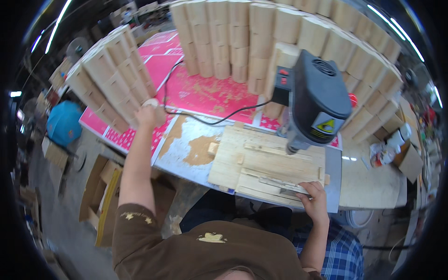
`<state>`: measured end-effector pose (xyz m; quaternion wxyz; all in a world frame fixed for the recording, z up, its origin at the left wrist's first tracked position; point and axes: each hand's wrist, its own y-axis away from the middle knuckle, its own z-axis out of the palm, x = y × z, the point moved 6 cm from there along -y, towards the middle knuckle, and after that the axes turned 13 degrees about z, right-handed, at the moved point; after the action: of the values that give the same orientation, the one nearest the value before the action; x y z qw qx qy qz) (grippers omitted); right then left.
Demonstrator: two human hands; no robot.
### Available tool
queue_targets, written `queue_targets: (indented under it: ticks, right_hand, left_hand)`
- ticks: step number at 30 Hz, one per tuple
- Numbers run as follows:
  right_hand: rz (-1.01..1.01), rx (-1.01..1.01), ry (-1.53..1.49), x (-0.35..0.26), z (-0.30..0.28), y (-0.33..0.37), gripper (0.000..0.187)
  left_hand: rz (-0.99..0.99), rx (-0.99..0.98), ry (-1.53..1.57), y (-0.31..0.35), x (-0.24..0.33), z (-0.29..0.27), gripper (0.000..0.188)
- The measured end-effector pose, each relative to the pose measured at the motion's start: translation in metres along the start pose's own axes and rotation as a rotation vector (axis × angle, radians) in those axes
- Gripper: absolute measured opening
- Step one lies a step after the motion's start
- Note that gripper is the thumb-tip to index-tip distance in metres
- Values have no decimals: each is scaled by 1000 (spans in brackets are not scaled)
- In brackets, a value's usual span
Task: Drilling holes into cylindrical wood pieces using a bench-top drill press.
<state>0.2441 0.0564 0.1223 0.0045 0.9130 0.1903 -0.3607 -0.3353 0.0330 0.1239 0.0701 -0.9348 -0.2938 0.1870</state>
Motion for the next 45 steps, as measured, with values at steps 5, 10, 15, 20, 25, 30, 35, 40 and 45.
queue_targets:
  ticks: [5, 10, 15, 20, 25, 30, 35, 40, 45]
  right_hand:
    - [34, 51, 16, 13, -11, 2, 33]
    - [18, 87, -9, 18, -14, 2, 32]
    - [-1, 136, 12, 17, -16, 1, 31]
    - [-61, 163, 11, 21, -14, 2, 31]
    - [-45, 134, 21, 22, -11, 3, 32]
    - [-79, 144, 47, 20, -10, 6, 31]
    - [-43, 135, 15, 21, -12, 9, 32]
    - [-3, 64, -28, 27, -10, 5, 35]
    - [-52, 82, 28, 30, -7, -8, 33]
  left_hand:
    - [209, 12, 509, -57, 30, -39, 44]
    - [665, 321, 1082, -65, 151, -196, 58]
    - [823, 214, 1178, -94, 286, -194, 61]
    - [783, -5, 2012, -113, 363, -163, 87]
    - [624, 125, 1917, -121, 371, -164, 89]
    - [436, 270, 2087, -100, 312, -177, 75]
    - [446, 394, 2033, -65, 212, -186, 71]
    - [677, 170, 1659, 38, 169, -174, 83]
    - [972, -14, 1074, 131, 212, -162, 76]
